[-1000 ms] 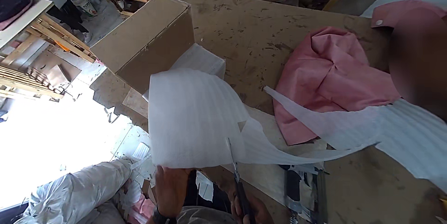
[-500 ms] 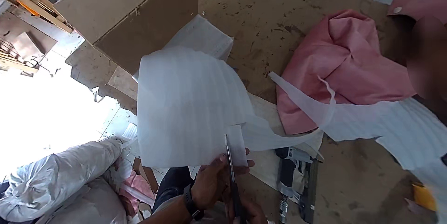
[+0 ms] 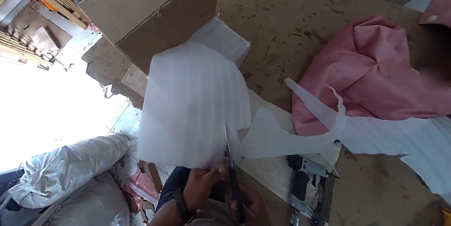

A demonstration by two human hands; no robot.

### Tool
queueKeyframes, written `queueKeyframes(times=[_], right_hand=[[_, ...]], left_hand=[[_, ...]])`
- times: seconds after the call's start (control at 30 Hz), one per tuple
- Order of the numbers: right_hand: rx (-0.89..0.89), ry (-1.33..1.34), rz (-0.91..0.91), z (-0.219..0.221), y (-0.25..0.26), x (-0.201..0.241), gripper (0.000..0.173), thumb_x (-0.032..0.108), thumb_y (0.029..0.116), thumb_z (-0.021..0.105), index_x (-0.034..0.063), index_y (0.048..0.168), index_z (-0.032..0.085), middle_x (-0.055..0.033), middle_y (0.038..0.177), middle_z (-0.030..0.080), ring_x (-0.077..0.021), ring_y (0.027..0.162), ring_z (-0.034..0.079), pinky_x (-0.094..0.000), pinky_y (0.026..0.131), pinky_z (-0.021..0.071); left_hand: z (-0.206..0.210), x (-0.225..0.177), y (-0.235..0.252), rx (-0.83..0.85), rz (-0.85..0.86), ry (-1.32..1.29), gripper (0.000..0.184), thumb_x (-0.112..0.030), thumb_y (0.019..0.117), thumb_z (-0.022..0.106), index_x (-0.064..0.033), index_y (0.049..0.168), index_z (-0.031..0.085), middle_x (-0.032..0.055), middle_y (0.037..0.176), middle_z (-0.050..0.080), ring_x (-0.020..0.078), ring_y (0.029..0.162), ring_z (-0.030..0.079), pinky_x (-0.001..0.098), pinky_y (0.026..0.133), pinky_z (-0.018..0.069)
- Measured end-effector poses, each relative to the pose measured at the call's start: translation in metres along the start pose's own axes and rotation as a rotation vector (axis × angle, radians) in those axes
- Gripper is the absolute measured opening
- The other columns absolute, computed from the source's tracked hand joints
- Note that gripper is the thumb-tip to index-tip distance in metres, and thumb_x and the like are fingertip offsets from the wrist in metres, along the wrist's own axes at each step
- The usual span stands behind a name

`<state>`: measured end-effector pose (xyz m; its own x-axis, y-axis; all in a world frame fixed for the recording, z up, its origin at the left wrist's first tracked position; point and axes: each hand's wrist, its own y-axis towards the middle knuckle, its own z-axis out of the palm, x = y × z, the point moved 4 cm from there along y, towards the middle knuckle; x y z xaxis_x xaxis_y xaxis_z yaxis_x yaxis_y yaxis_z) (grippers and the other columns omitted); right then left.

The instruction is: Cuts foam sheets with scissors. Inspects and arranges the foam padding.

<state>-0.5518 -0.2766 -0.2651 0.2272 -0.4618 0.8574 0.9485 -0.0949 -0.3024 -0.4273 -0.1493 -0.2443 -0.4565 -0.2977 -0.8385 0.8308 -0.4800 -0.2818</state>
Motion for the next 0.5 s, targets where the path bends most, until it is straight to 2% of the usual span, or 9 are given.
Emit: queueKeyframes(times=[0.07, 0.13, 0.2, 0.3, 0.33, 0.4, 0.5], right_hand=[[0.004, 0.048, -0.002, 0.001, -0.001, -0.004, 0.023, 0.031, 0.0936, 0.076, 0.0091, 0.1, 0.072, -0.0036, 0.089, 0.07, -0.0084, 0.069, 0.063, -0.0258, 0.06, 0.0545], [0.064, 0.141, -0.038, 0.003, 0.004, -0.009, 0.026, 0.034, 0.0954, 0.073, 0.0084, 0.102, 0.069, -0.0058, 0.096, 0.066, -0.0101, 0.07, 0.061, -0.0266, 0.059, 0.0534], [0.117, 0.23, -0.064, 0.008, 0.014, -0.011, 0.041, 0.045, 0.095, 0.071, 0.0062, 0.105, 0.066, -0.0085, 0.096, 0.063, -0.0132, 0.068, 0.059, -0.0274, 0.055, 0.0518], [0.058, 0.256, -0.043, 0.014, 0.03, -0.006, 0.058, 0.062, 0.0901, 0.068, 0.0085, 0.111, 0.062, -0.0063, 0.085, 0.063, -0.0139, 0.065, 0.059, -0.028, 0.053, 0.0513], [0.018, 0.255, -0.041, 0.015, 0.034, -0.005, 0.059, 0.063, 0.0897, 0.068, 0.0088, 0.114, 0.062, -0.0063, 0.083, 0.064, -0.0145, 0.064, 0.06, -0.029, 0.054, 0.0522], [-0.047, 0.246, -0.048, 0.017, 0.04, -0.003, 0.055, 0.059, 0.0895, 0.071, 0.0097, 0.114, 0.064, -0.0054, 0.08, 0.064, -0.0141, 0.062, 0.06, -0.0296, 0.054, 0.0525], [-0.098, 0.22, -0.062, 0.019, 0.045, -0.004, 0.039, 0.046, 0.0891, 0.077, 0.0095, 0.1, 0.068, -0.0039, 0.078, 0.064, -0.0128, 0.061, 0.06, -0.0293, 0.053, 0.0535]], left_hand=[[-0.007, -0.014, 0.001, -0.201, 0.154, -0.023, 0.029, -0.014, 0.0898, 0.08, -0.0052, 0.115, 0.069, 0.0085, 0.105, 0.075, 0.018, 0.098, 0.073, 0.0398, 0.092, 0.0604], [-0.009, -0.028, 0.005, -0.324, 0.186, -0.013, 0.032, -0.006, 0.087, 0.081, 0.0018, 0.115, 0.067, 0.0169, 0.104, 0.074, 0.0269, 0.097, 0.074, 0.0471, 0.091, 0.0618], [-0.008, -0.032, 0.005, -0.348, 0.137, -0.017, 0.034, -0.001, 0.087, 0.079, 0.0072, 0.117, 0.064, 0.0232, 0.104, 0.072, 0.0331, 0.096, 0.073, 0.0518, 0.09, 0.0616], [-0.003, -0.027, -0.001, -0.311, 0.07, 0.012, 0.035, -0.001, 0.0865, 0.08, 0.0071, 0.116, 0.064, 0.0234, 0.104, 0.073, 0.0337, 0.095, 0.074, 0.0524, 0.09, 0.062], [-0.003, -0.025, -0.004, -0.304, 0.047, 0.014, 0.034, -0.001, 0.0865, 0.08, 0.0071, 0.116, 0.064, 0.0236, 0.104, 0.073, 0.0337, 0.095, 0.074, 0.0527, 0.09, 0.0619], [-0.004, -0.025, -0.008, -0.311, 0.008, 0.015, 0.036, 0.0, 0.086, 0.08, 0.0074, 0.117, 0.063, 0.0246, 0.104, 0.072, 0.0344, 0.095, 0.074, 0.0537, 0.09, 0.0615], [-0.008, -0.03, -0.009, -0.307, -0.004, 0.032, 0.036, 0.0, 0.0861, 0.08, 0.0074, 0.117, 0.063, 0.0251, 0.103, 0.072, 0.0345, 0.094, 0.073, 0.0535, 0.089, 0.0615]])
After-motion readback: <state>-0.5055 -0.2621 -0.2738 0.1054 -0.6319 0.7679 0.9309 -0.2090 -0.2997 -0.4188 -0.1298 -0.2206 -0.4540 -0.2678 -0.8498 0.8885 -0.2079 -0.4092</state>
